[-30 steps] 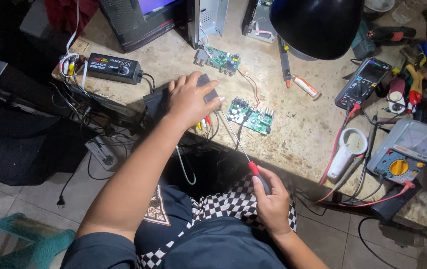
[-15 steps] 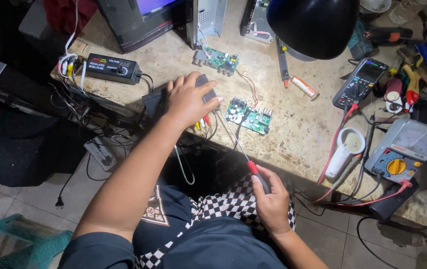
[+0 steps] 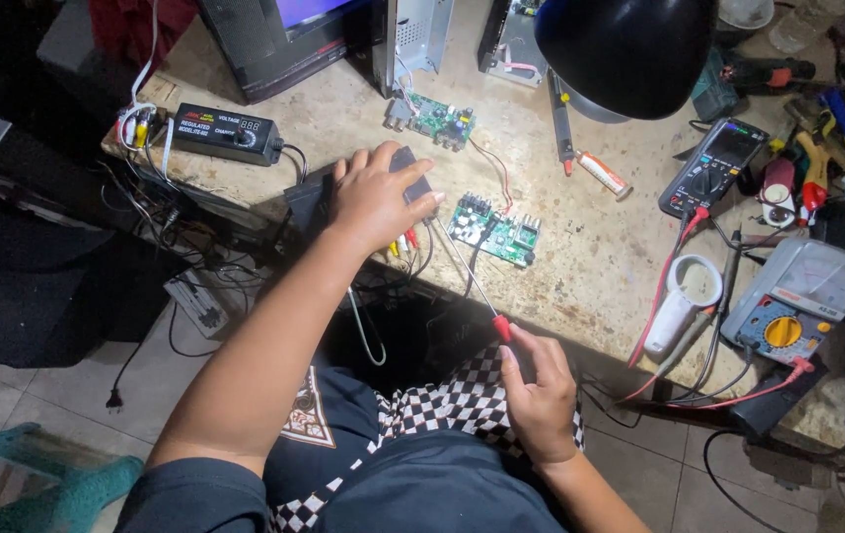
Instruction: The person uses a screwdriver to remove screws from a black electronic box, opens the casing, and then inspects the internal circuit boards.
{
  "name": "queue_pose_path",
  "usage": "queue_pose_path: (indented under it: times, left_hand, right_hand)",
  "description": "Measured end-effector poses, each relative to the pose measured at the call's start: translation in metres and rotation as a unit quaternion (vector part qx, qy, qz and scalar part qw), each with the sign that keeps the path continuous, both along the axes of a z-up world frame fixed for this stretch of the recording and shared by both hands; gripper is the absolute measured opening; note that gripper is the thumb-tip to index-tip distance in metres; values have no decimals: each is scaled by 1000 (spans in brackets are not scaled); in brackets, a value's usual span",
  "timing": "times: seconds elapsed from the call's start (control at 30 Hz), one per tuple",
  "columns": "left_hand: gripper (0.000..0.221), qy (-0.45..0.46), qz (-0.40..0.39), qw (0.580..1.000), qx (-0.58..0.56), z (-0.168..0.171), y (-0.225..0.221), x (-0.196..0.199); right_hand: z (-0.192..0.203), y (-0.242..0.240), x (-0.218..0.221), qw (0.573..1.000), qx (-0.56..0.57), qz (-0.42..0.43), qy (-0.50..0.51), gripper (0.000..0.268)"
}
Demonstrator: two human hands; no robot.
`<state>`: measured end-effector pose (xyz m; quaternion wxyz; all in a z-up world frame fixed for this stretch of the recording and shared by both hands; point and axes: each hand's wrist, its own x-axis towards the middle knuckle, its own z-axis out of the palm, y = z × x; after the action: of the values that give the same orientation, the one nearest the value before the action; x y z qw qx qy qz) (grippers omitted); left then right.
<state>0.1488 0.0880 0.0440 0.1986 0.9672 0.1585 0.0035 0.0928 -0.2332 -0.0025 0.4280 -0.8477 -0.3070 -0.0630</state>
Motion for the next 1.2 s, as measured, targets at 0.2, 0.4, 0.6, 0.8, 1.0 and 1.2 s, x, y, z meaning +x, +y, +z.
queue_pose_path:
  times: [0.2, 0.4, 0.6, 0.8, 1.0, 1.2]
  left_hand:
    - [59, -5, -4, 1000, -8, -2, 1, 1]
    - [57, -25, -3, 1000, -3, -7, 1, 2]
    - [57, -20, 5, 1000, -16, -4, 0, 1]
    - [59, -34, 10, 999, -4, -12, 1, 5]
    - [61, -33, 5, 999, -2, -15, 2, 7]
    - [61, -29, 3, 999, -12, -14, 1, 6]
  right_hand:
    - [-2, -11, 9, 990, -27, 62, -127, 54]
    - [15, -10, 24, 933, -107, 61, -338, 41]
    - [56, -4, 32, 934, -147, 104, -308, 24]
    - [62, 5, 12, 993, -114, 17, -23, 32]
    - [60, 12, 5, 957, -31, -122, 261, 33]
    - [28, 13, -3, 992, -71, 27, -96, 30]
